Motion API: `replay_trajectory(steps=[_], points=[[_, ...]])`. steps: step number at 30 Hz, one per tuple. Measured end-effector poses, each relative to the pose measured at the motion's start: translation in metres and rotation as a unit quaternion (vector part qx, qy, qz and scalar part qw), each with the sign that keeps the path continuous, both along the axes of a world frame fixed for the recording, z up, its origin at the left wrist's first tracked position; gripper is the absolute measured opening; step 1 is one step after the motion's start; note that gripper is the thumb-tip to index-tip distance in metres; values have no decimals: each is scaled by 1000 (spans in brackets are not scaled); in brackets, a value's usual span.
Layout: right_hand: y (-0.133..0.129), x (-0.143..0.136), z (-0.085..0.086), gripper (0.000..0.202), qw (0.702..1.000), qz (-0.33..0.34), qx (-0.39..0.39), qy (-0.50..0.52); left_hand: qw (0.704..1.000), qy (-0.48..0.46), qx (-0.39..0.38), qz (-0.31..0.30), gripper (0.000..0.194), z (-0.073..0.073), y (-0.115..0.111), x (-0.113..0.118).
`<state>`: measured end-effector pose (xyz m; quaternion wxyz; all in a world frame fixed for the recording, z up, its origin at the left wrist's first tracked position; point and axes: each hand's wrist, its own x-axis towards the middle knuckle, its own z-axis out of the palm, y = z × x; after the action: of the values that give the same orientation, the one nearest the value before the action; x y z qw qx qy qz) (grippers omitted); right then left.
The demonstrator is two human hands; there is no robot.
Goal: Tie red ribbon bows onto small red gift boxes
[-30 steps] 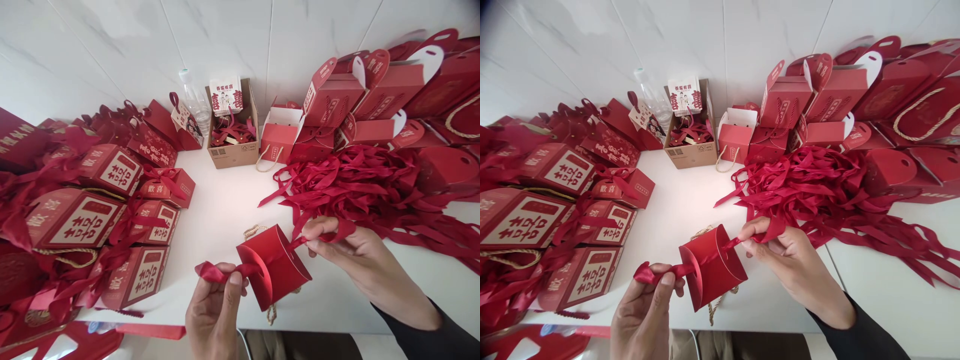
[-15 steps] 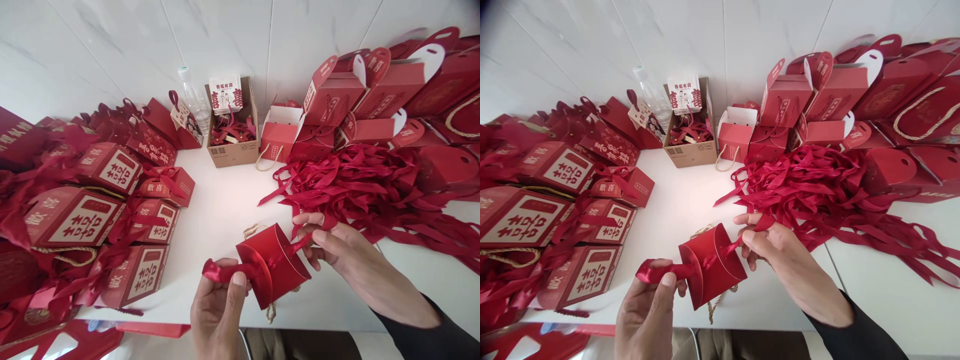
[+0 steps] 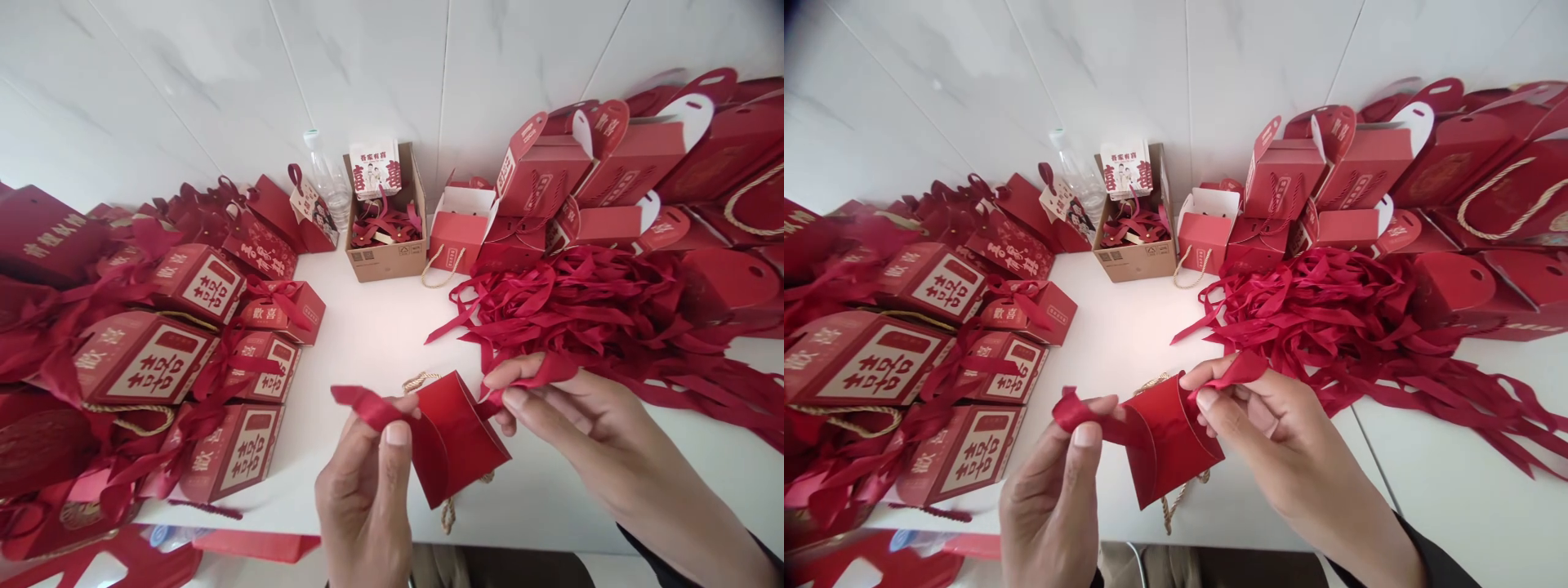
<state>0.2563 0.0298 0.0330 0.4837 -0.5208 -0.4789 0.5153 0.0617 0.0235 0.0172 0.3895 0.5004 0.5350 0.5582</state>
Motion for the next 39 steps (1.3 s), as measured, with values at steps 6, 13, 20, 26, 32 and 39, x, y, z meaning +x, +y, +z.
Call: replay_trajectory(steps=[6,13,20,26,32,39], points=[[3,-6,19,27,995,7,25,-93,998,30,-13,-52,23,16,8,4],[25,-11,35,28,991,44,45,-117,998,13,20,-58,25,35,26,2],[39,-20,60,24,977,84,121,-154,982,51,-16,-180,27,46,41,0],[49,-33,74,24,947,132,202,-214,958,134,17,-254,20,60,52,-4],[52,-28,63,31,946,175,181,-204,954,106,-4,-280,47,63,64,-15],[57,-12,50,30,963,162,58,-207,964,-5,-102,-245,54,43,75,-28]])
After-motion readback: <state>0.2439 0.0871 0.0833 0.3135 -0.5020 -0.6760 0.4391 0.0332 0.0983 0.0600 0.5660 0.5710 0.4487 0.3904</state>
